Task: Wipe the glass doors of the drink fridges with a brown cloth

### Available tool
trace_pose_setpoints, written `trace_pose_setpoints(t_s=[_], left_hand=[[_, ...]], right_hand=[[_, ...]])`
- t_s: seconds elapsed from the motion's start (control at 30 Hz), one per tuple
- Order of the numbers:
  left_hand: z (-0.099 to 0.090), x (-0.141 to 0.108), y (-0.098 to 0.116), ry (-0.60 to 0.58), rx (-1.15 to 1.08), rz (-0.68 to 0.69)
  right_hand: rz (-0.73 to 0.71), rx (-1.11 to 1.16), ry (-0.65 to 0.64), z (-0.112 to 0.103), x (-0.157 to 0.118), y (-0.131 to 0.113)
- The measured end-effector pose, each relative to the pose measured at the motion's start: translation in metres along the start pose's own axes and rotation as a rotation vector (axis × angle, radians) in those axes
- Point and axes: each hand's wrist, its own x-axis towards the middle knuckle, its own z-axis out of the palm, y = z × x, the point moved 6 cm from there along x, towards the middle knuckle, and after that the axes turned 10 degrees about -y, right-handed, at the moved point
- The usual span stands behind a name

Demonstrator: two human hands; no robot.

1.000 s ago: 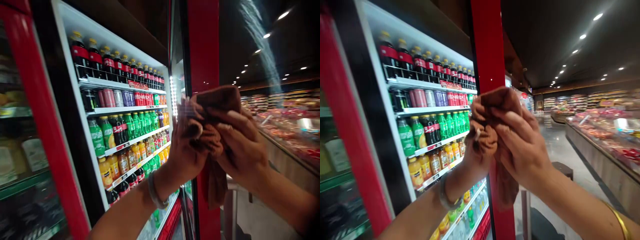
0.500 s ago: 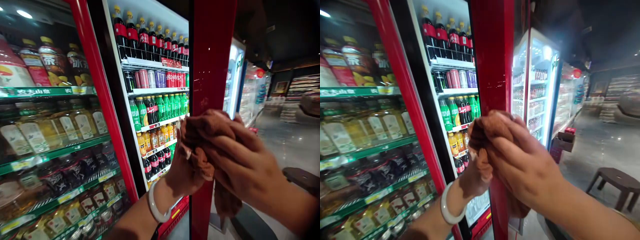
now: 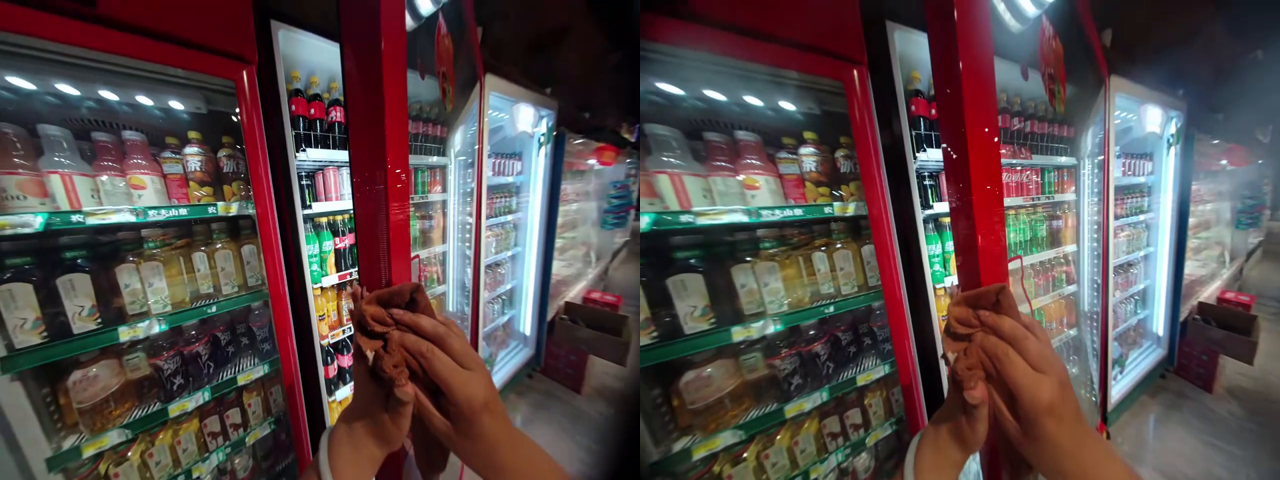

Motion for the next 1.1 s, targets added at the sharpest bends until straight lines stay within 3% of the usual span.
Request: trace_pose_setpoints(t_s=[0.07, 0.2, 0.47, 0.57, 0.67, 0.87, 1.1], left_hand=[[0.003, -0.006, -0.007, 0.014, 0.06, 0.079], [-0.001, -0.006, -0.028, 0.038, 0.175, 0.04], [-0.042, 0.02, -0.062, 0.101, 0.21, 0.038], [-0.047, 0.027, -0.074, 0.102, 0.301, 0.033], [-0.039, 0.03, -0.091, 0.097, 0.418, 0.012], [-0.015, 0.037, -0.129, 0.08, 0.581, -0.062], [0.012, 0.047, -0.153, 0.036, 0.749, -0.125]], right_hand=[[0.015, 0.038, 0.017, 0.014, 0.003, 0.003], [0.015, 0.122, 0.015, 0.041, 0.016, 0.01], [0.053, 0.296, -0.015, 0.095, 0.041, 0.027], [0.072, 0.309, -0.006, 0.118, 0.042, 0.036], [0.088, 0.311, 0.024, 0.144, 0.039, 0.048], [-0.012, 0.203, 0.082, 0.201, 0.042, 0.077], [-0.053, 0.208, -0.034, 0.272, 0.041, 0.118]])
